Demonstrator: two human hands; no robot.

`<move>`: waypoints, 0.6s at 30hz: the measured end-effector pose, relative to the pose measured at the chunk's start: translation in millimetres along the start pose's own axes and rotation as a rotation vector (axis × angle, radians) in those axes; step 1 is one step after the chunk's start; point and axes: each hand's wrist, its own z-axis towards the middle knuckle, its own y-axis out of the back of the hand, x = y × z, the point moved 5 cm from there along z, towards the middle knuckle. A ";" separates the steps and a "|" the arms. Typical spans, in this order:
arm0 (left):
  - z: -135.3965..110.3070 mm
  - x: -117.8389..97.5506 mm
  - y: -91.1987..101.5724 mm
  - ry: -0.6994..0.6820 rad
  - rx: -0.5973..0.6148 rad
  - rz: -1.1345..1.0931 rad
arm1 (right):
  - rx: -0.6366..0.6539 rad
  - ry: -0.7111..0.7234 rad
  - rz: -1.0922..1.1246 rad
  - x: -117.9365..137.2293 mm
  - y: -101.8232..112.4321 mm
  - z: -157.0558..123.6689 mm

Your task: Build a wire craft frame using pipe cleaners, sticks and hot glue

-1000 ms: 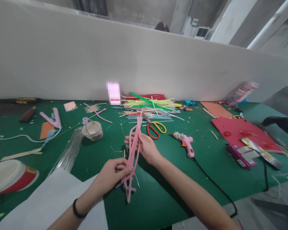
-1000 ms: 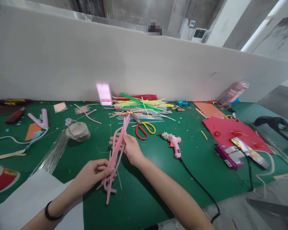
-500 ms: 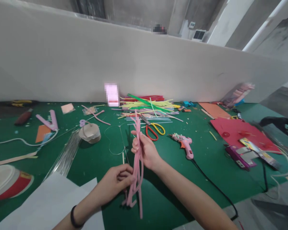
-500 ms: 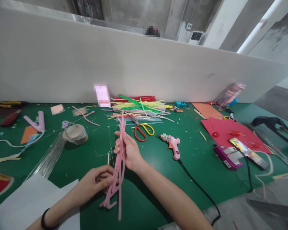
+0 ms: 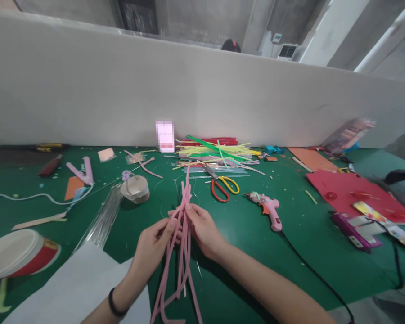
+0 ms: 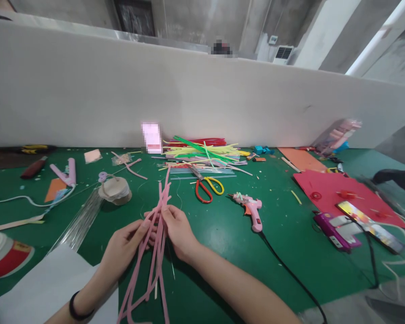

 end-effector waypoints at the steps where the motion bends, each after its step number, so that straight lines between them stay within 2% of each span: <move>1: -1.3 -1.6 4.4 -0.009 -0.042 0.020 | -0.004 -0.032 0.035 -0.5 1.4 1.1; 5: -7.5 -9.7 22.0 -0.065 -0.249 0.055 | -0.055 -0.180 0.204 -2.1 7.4 3.7; 7: -8.9 -11.1 24.4 -0.059 -0.278 0.017 | -0.053 -0.238 0.291 -3.4 7.4 4.2; 10: -7.2 -8.6 16.7 -0.001 -0.181 -0.048 | -0.019 -0.288 0.348 -6.6 4.3 4.2; 13: -5.3 -3.6 4.4 0.063 -0.068 -0.124 | -0.007 -0.260 0.319 -7.2 0.9 3.0; 18: -4.0 -2.7 -4.0 0.062 -0.054 -0.187 | 0.107 -0.201 0.297 -3.5 -10.6 -1.6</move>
